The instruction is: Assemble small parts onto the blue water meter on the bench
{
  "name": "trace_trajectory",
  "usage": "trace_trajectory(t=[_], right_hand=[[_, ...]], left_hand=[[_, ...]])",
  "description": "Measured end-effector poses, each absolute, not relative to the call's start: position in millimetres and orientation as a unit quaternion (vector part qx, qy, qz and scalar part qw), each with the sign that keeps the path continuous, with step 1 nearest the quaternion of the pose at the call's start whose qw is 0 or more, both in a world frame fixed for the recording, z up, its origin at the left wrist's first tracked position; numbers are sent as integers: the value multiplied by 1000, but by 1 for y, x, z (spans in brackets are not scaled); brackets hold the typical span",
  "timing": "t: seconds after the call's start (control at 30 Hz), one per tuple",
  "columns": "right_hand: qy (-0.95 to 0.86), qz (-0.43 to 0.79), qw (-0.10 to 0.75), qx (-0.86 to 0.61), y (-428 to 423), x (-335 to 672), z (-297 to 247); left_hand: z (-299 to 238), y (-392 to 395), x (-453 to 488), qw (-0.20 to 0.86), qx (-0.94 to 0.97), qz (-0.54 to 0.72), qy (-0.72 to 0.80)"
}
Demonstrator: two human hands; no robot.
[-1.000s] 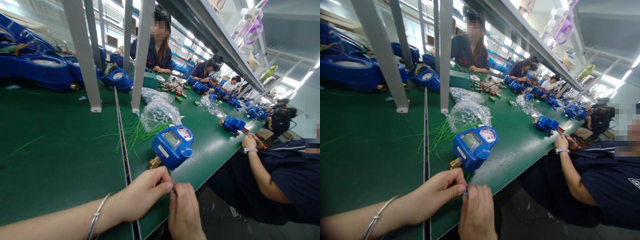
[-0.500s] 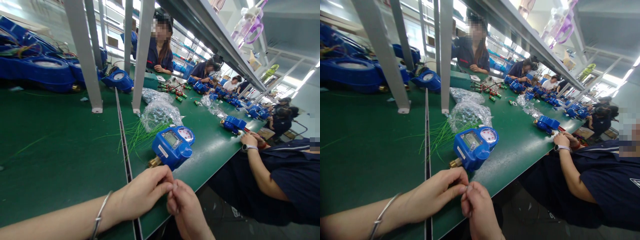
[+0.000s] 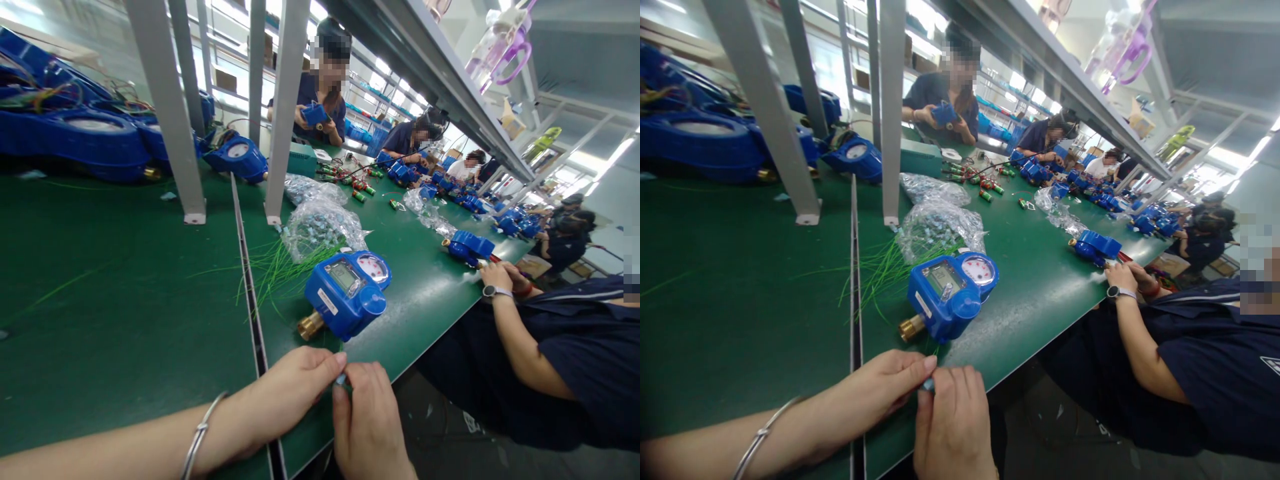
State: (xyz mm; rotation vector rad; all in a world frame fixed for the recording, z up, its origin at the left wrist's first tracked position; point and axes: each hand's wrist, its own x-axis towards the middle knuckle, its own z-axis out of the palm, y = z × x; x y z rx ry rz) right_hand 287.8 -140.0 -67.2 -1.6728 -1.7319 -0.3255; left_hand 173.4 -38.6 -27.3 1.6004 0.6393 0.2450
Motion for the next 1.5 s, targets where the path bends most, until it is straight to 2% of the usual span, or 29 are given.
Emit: trace_trajectory(t=[0.1,0.17,0.23,0.3,0.37,0.4,0.47,0.6,0.67,0.73,0.87,0.93,0.97,1.07,1.23,1.3,1.33,1.37,1.43,1.5], right_hand=[[-686,-196,301,-632,-140,290,-72],[-680,-183,318,-635,-138,292,-73],[-648,-59,375,-660,-134,295,-69],[-571,172,435,-674,-131,296,-63],[-491,363,450,-652,-129,296,-57],[-480,388,446,-649,-129,296,-55],[-528,295,434,-668,-131,293,-57],[-644,-95,350,-673,-137,292,-69],[-673,-173,297,-654,-137,295,-73],[-695,-141,295,-640,-134,299,-73],[-565,212,453,-656,-123,299,-64],[-473,353,482,-648,-119,295,-60],[-454,375,482,-649,-118,294,-58],[-500,285,454,-680,-122,293,-59],[-657,-69,341,-669,-132,302,-72],[-676,-84,331,-653,-130,305,-72],[-671,-34,353,-651,-128,306,-69],[-641,65,399,-652,-125,306,-65],[-498,330,500,-627,-118,306,-55],[-337,542,528,-560,-110,303,-47]], left_hand=[[-28,-44,174,681,659,110,299],[-27,-46,175,669,664,123,310],[-27,-46,177,636,691,135,316],[-28,-43,179,596,728,131,313],[-31,-39,179,571,753,118,304],[-32,-37,179,567,759,114,299],[-32,-35,179,572,756,115,296],[-27,-38,178,612,717,125,310],[-25,-42,178,628,698,131,319],[-24,-45,178,630,687,142,333],[-27,-47,182,616,692,153,344],[-28,-46,184,606,700,156,343],[-28,-45,185,603,703,157,343],[-26,-43,186,616,692,159,342],[-23,-48,186,661,642,184,342],[-24,-51,187,656,634,198,359],[-24,-52,187,653,632,204,364],[-25,-52,188,653,631,210,363],[-28,-51,189,658,630,218,349],[-32,-49,191,655,635,228,341]])
